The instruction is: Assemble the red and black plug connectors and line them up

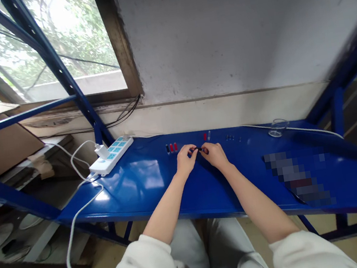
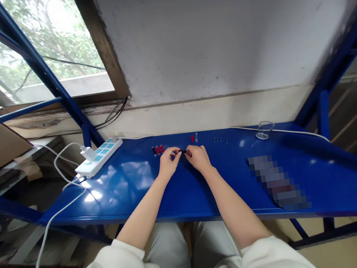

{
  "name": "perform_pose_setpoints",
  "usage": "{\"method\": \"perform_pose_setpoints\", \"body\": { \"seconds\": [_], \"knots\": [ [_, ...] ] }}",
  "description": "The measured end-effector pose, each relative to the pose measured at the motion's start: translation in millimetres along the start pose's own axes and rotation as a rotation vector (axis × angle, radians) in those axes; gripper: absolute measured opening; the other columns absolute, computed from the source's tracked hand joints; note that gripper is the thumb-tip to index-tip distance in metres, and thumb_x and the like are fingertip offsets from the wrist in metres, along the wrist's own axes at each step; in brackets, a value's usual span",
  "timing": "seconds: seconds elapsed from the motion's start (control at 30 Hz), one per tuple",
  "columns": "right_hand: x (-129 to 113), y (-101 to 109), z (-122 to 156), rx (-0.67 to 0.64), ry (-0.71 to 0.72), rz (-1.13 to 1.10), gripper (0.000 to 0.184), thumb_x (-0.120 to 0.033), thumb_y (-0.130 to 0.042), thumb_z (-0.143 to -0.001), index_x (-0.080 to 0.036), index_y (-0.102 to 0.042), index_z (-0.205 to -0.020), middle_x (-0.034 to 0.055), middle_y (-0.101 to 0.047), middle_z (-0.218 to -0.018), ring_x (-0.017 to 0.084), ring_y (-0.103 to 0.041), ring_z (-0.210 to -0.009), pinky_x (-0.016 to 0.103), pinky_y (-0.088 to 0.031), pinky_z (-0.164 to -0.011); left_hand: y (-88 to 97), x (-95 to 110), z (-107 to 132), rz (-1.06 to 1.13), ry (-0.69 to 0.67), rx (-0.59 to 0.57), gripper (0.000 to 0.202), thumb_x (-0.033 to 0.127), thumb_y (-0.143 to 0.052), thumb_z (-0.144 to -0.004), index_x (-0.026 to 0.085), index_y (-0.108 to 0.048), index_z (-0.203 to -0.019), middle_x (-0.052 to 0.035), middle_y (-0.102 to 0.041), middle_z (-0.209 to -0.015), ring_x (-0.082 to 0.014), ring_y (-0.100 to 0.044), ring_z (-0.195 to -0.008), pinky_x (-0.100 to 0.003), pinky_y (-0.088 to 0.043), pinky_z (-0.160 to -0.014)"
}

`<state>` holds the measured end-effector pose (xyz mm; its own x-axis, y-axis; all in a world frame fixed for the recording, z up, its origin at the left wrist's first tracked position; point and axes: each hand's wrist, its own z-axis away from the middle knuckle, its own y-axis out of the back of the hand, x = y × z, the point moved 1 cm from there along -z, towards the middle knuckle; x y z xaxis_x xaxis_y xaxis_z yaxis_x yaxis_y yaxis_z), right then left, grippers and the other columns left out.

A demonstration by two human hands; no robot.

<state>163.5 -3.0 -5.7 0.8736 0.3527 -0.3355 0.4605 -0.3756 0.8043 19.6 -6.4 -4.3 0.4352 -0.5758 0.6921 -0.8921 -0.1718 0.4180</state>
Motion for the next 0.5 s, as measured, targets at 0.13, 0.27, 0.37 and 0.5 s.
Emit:
{"method": "perform_pose_setpoints", "body": {
  "seconds": [0.13,0.27,0.37,0.5],
  "knots": [
    [1.0,-2.4,0.2,0.006,0.038,-0.001,0.009,-0.021,-0.046,-0.077,-0.018,-0.055,-0.074,-0.0010,-0.056,-0.062,0.012,-0.053,-0.063,0.023,-0.025,-0.064,-1.8,-1.2,-0.2,0.007,0.021,-0.045,0.014,0.021,-0.051,-0.077,0.018,-0.057,-0.089,-0.0023,-0.060,-0.087,-0.0089,-0.054,-0.066,-0.023,-0.044,-0.064],
    [1.0,-3.7,0.4,0.003,0.054,-0.002,0.009,-0.021,-0.046,-0.077,-0.018,-0.055,-0.076,-0.0007,-0.057,-0.063,0.012,-0.052,-0.063,0.023,-0.025,-0.064,-1.7,-1.6,-0.1,-0.003,0.020,-0.045,0.012,0.020,-0.051,-0.076,0.018,-0.056,-0.087,-0.0017,-0.059,-0.086,-0.0087,-0.053,-0.065,-0.023,-0.044,-0.064],
    [0.6,-4.5,0.3,-0.007,0.039,-0.012,0.009,-0.021,-0.047,-0.077,-0.018,-0.055,-0.078,-0.0008,-0.058,-0.064,0.012,-0.053,-0.063,0.024,-0.026,-0.065,-1.4,-1.6,-0.2,-0.012,0.020,-0.040,0.012,0.019,-0.051,-0.076,0.018,-0.056,-0.087,-0.0015,-0.059,-0.085,-0.0086,-0.053,-0.065,-0.023,-0.044,-0.064],
    [0.5,-5.6,-0.1,-0.030,0.016,-0.030,0.009,-0.022,-0.048,-0.078,-0.018,-0.055,-0.080,-0.0006,-0.059,-0.066,0.013,-0.053,-0.065,0.024,-0.027,-0.067,-1.8,-1.9,0.0,-0.013,0.015,-0.037,0.012,0.019,-0.051,-0.076,0.018,-0.056,-0.088,-0.0015,-0.059,-0.085,-0.0085,-0.053,-0.065,-0.022,-0.044,-0.064]
  ]
}}
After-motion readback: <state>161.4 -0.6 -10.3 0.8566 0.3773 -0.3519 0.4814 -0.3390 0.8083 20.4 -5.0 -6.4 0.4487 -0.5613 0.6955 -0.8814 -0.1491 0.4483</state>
